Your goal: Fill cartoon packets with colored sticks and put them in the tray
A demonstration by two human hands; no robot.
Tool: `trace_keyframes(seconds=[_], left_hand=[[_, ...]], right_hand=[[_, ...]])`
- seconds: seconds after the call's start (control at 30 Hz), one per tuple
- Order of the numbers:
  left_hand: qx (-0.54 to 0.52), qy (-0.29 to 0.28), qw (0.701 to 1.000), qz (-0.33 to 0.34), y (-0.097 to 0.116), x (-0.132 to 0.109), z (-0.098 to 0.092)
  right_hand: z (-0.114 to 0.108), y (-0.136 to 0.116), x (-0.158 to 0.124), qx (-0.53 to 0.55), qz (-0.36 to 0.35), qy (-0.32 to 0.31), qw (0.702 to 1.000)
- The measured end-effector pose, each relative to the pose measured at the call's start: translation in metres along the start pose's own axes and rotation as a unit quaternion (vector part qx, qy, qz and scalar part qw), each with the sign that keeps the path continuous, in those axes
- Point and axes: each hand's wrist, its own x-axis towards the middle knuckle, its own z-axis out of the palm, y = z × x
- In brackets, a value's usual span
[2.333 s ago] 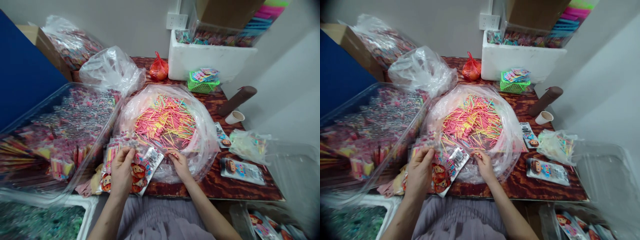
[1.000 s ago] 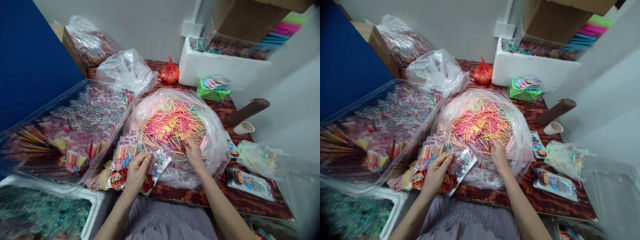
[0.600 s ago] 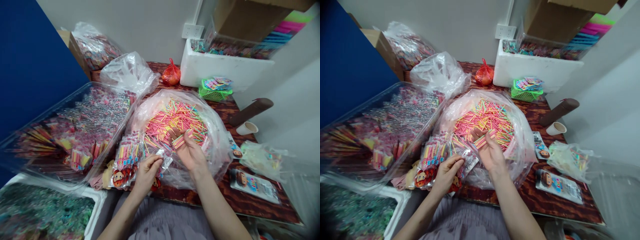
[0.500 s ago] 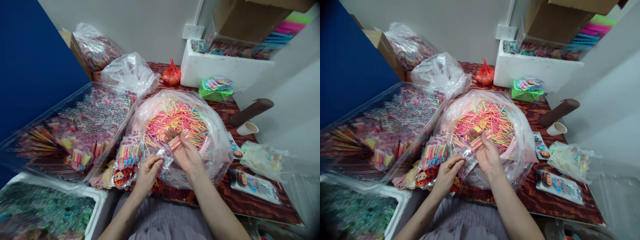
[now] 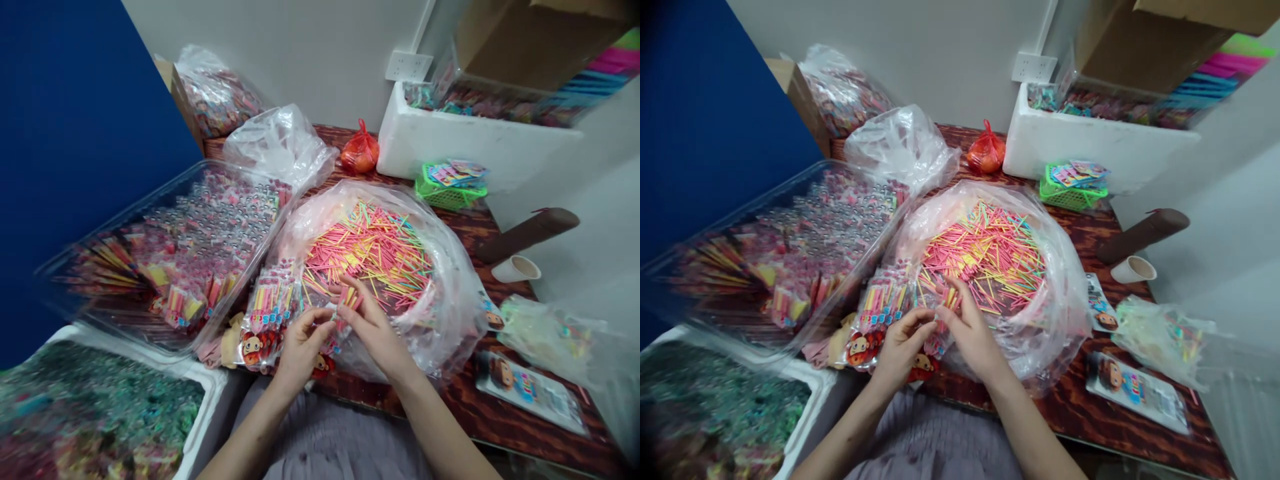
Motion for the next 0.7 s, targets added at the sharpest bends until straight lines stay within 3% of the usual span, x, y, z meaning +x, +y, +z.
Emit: trace_keyframes(seconds=[0.1,0.33,0.53,0.7], left_hand=[[-0.013,0.012,1.000,0.006,0.001,-0.002,-0.003],[-0.065,0.054,0.996,-0.009,-0.002,-0.006,-0.008],[-0.064,0.083,0.994,-0.013,0.008,-0.010,-0.021],[-0.056,0.005,0.998,-0.005,0.028,-0.022,-0.044]], right_hand=[[0.009,-0.006,-0.004,0.018,-0.047,0.052,0.997],[0.027,-0.004,-0.011,-0.126,-0.126,0.080,0.981],[0.034,-0.002,-0.009,-0.197,-0.157,-0.001,0.968],[0.049,-0.009,-0.001,-0.149,-0.146,-0.053,0.977]])
